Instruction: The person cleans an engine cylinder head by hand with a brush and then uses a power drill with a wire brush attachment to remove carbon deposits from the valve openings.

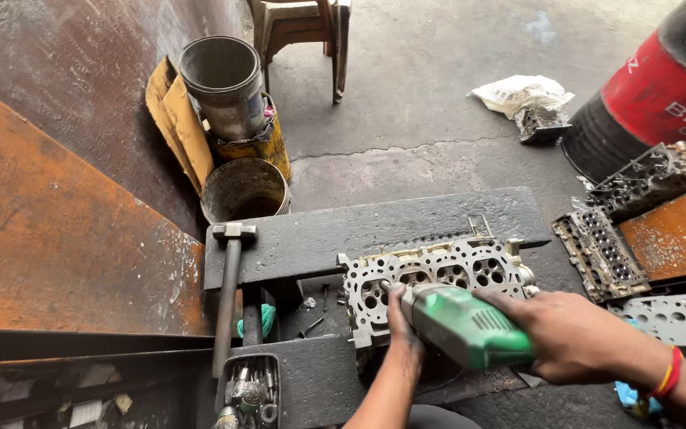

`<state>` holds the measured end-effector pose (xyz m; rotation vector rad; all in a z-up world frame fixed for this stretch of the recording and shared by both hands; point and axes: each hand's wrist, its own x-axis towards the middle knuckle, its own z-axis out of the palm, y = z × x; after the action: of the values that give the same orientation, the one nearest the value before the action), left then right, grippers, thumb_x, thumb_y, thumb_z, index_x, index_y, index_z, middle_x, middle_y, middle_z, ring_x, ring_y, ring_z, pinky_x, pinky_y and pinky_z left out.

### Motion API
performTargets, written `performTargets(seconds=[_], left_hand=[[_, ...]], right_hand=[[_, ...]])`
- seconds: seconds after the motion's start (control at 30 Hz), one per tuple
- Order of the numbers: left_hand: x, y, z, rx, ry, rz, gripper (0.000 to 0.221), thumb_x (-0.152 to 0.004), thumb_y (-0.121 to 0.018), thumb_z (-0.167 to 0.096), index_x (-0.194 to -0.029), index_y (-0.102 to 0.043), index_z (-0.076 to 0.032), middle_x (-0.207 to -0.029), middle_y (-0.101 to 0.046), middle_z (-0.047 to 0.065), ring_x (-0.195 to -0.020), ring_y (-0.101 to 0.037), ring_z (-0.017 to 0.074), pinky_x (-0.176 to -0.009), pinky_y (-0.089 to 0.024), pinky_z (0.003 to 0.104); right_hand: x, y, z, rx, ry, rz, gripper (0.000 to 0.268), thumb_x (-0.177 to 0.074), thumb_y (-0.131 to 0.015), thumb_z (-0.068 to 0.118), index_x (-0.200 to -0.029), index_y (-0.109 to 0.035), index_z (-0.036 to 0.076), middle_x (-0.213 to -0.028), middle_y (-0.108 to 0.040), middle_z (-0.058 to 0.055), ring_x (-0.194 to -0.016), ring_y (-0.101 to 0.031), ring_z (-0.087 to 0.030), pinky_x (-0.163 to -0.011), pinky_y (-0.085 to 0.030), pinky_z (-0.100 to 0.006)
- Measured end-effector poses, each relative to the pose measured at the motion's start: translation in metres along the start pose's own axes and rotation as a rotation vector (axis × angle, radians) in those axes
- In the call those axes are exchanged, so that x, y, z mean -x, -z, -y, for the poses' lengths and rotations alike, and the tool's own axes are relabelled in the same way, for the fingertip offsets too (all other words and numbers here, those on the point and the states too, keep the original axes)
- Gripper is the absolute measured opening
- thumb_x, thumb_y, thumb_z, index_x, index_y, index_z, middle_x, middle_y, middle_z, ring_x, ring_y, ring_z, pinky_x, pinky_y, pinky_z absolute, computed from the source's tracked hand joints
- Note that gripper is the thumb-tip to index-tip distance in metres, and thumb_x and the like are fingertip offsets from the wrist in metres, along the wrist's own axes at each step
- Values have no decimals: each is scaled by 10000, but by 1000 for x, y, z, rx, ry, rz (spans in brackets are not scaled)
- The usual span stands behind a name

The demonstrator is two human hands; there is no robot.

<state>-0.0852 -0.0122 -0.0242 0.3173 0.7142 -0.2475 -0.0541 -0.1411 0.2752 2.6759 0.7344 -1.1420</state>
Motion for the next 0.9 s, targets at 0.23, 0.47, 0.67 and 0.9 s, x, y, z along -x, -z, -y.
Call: performTargets(seconds=[0.23, 0.47, 0.67, 0.9], left_hand=[[-12, 6, -9, 210, 72, 189, 734, -773, -590, -553, -1266, -648, -13, -1197, -713, 210, -1070, -698, 353, -979, -568, 467], [-11, 29, -2, 410, 110, 452, 701, -805, -537, -584, -1193, -675, -16, -1100, -722, 191, -976, -702, 332, -865, -578, 466], [-15, 26, -11, 442, 74, 503, 572, -893, -506, -519, -1173, -651, -42, -1104, -705, 176, -974, -700, 306, -864, -592, 442], [-13, 6, -23, 132, 94, 159, 603, -856, -538, -526, -1194, -681, -47, -1137, -724, 178, -997, -698, 335, -891, -585, 457]], right_hand=[[-13, 42, 22, 220, 96, 70, 1077, -704, -722, 151, -1647, -207, 239, -984, -680, -127, -974, -672, -324, -884, -542, -444], [-26, 50, 63, 450, 280, 117, 1007, -693, -813, 138, -1571, -327, 48, -1009, -682, -150, -960, -676, -323, -878, -538, -442], [-38, 59, 86, 452, 394, 49, 813, -667, -848, 189, -1390, -519, 17, -971, -701, -161, -954, -680, -355, -844, -547, -459], [-21, 69, 47, 316, 167, 89, 1046, -708, -792, 208, -1616, -273, 211, -917, -678, -102, -895, -685, -275, -800, -558, -417]])
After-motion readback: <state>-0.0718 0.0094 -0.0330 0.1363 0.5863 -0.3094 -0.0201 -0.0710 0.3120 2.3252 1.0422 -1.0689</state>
